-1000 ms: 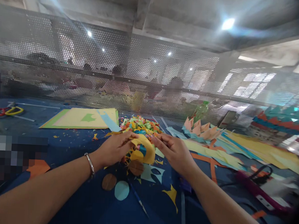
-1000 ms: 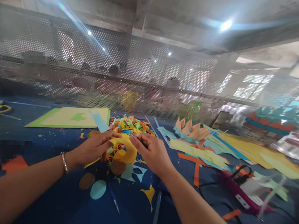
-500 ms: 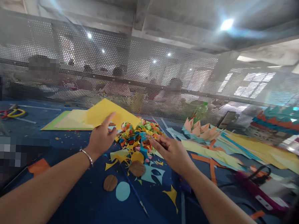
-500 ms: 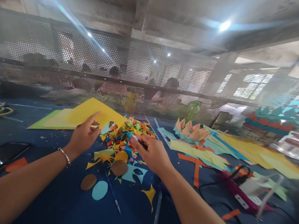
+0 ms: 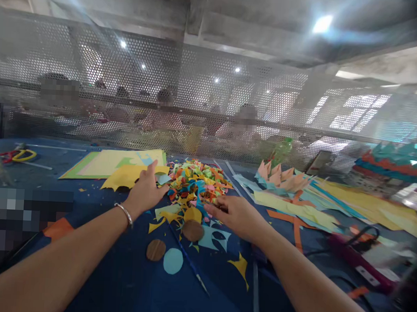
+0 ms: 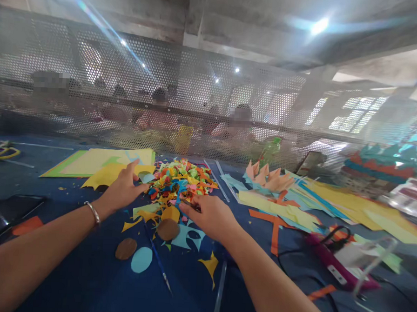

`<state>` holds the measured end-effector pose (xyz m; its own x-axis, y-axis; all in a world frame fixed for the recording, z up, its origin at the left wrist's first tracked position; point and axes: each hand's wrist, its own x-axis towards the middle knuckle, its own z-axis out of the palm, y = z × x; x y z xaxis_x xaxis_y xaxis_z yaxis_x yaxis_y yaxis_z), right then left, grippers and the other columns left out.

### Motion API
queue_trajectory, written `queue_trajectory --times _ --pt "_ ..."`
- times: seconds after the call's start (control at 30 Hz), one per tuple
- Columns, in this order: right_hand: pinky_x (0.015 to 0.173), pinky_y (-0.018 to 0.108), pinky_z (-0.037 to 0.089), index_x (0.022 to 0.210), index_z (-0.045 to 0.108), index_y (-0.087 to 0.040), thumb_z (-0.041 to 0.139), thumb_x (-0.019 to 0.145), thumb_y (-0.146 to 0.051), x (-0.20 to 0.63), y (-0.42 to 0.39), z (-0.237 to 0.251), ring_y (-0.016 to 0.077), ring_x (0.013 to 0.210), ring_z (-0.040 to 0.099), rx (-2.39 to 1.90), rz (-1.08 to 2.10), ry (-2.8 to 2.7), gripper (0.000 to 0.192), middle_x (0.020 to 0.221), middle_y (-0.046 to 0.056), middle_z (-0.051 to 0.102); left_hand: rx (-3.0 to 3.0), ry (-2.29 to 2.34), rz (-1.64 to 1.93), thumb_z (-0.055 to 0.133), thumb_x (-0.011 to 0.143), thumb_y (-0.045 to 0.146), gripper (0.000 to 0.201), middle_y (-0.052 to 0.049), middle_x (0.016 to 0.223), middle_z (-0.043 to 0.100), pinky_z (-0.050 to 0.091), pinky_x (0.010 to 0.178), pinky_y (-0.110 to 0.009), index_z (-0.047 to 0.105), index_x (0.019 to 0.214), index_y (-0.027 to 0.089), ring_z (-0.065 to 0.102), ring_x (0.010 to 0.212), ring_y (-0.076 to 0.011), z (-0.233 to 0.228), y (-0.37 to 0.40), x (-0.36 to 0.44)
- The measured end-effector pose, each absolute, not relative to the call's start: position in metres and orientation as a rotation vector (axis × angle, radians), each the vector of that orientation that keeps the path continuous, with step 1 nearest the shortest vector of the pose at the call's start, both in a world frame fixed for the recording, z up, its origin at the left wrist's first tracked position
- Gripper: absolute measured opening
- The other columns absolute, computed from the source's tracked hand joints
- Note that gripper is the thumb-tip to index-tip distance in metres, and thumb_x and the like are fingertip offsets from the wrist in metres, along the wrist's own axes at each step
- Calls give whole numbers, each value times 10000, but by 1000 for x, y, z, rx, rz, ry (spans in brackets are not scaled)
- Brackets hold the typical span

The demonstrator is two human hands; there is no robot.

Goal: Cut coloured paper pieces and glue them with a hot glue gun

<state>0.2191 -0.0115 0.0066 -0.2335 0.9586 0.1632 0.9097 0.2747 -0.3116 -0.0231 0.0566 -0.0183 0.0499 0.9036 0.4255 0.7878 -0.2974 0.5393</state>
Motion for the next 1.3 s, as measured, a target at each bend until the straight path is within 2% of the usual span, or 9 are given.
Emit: queue_trajectory --times 0.07,0.13,0.2,0.4,0.6,0.77,0.93,1.1,1.3 --pt "451 262 213 560 437 -194 445 859 -505 218 -13 9 107 452 387 -1771 186 -2254 432 494 -26 414 2339 1639 1032 536 776 319 529 -98 993 510 473 743 -380 426 1274 179 575 854 -247 -18 45 -12" --pt "451 264 217 608 533 -193 438 862 -509 217 -15 9 117 468 437 -1843 137 -2289 416 523 -5 485 2508 1477 969 530 793 304 251 -72 942 526 451 815 -376 595 1011 197 547 921 -247 -20 34 -2" --pt "459 267 223 647 591 -195 438 859 -523 218 -17 8 137 505 493 -1900 78 -2327 419 563 21 548 2589 1372 876 571 775 330 165 -65 894 552 436 834 -386 634 853 198 526 947 -263 -22 26 7" --pt "478 278 230 638 620 -183 477 827 -533 222 -19 1 217 609 592 -1976 -17 -2375 423 647 85 630 2571 1215 773 627 728 367 209 -74 838 608 374 865 -453 664 795 173 527 871 -271 -30 27 17" --pt "478 275 253 654 629 -185 470 830 -511 218 -22 3 241 640 617 -1988 -61 -2410 403 676 96 652 2462 1081 816 640 683 266 88 -34 733 618 414 723 -338 632 682 179 552 759 -214 -27 30 20" --pt "474 281 263 665 641 -179 451 845 -481 215 -27 5 250 637 627 -1977 -65 -2434 400 669 106 656 2218 1084 1009 538 763 252 65 13 679 567 423 601 -269 540 754 188 535 620 -140 -20 29 16" --pt "485 297 293 695 660 -178 473 839 -489 213 -34 9 270 643 643 -1981 -109 -2460 391 693 117 671 1945 1042 1037 549 751 259 97 25 645 549 488 552 -247 482 746 189 582 571 -124 -22 30 13" --pt "495 313 335 699 658 -176 501 839 -478 211 -38 14 285 642 651 -1982 -242 -2470 368 679 116 676 1490 936 1037 647 654 194 180 10 716 579 520 586 -252 535 794 173 583 634 -122 -17 16 22" --pt "624 328 443 990 617 -198 552 842 -315 210 -39 18 244 826 639 -1470 -336 -2397 199 897 68 676 1256 900 980 677 630 169 203 -46 789 670 510 660 -257 657 830 143 623 685 -136 -8 6 28"
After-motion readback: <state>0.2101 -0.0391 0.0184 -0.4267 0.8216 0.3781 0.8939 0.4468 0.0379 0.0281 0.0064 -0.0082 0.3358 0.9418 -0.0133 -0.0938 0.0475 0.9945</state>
